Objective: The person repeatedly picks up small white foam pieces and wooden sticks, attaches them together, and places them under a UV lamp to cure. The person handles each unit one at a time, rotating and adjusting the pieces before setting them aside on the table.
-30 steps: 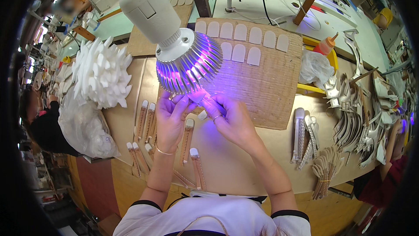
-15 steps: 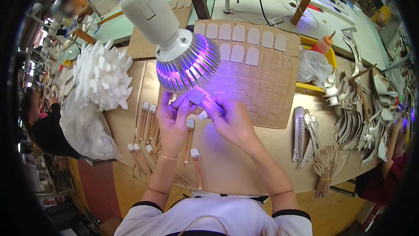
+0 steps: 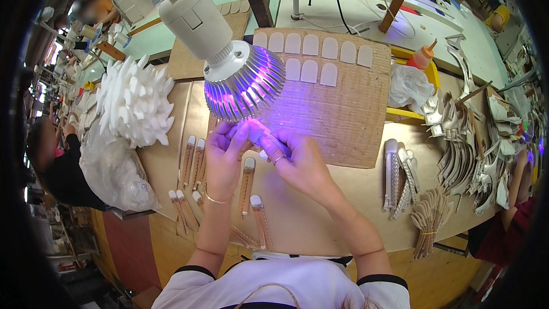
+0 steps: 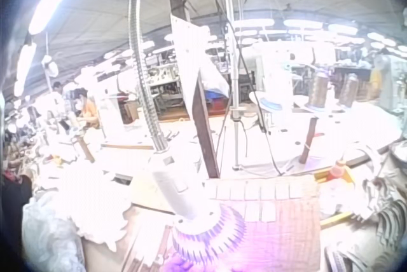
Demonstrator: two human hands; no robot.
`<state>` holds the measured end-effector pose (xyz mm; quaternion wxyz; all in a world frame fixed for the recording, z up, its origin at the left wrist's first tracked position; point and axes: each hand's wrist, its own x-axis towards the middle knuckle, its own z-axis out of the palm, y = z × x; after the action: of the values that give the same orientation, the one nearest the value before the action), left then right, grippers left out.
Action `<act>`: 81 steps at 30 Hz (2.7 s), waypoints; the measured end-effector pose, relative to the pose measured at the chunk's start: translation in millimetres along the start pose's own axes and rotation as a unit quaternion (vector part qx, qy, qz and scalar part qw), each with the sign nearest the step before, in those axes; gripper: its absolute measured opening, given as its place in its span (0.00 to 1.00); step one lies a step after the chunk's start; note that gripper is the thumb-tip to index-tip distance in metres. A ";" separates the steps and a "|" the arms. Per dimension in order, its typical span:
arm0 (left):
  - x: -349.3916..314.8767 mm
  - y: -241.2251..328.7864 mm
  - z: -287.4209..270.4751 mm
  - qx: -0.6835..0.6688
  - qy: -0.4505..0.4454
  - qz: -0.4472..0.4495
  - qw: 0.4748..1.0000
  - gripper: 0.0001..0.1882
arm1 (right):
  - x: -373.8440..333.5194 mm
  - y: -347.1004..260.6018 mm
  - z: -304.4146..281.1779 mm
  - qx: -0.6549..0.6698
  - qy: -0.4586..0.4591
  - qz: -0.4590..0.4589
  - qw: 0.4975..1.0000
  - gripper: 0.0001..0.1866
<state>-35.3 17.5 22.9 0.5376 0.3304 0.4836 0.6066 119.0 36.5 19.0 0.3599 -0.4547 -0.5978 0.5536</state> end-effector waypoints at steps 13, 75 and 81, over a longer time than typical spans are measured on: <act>5.6 -13.0 -10.0 -0.051 -0.019 0.001 0.999 0.12 | -3.2 3.8 1.4 -0.027 0.003 -0.008 1.000 0.12; -20.2 -53.5 -55.9 0.481 0.031 0.177 0.858 0.12 | -162.6 30.8 -99.8 -0.450 0.248 0.078 0.854 0.24; 56.9 -62.8 -75.6 0.694 0.008 0.258 0.672 0.14 | -148.8 14.1 -64.8 -0.424 0.141 0.039 0.894 0.21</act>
<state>-95.5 52.4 -66.8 -0.0287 0.7151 0.6651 0.2132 230.4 -82.4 24.3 0.1913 -0.6600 -0.7010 0.1910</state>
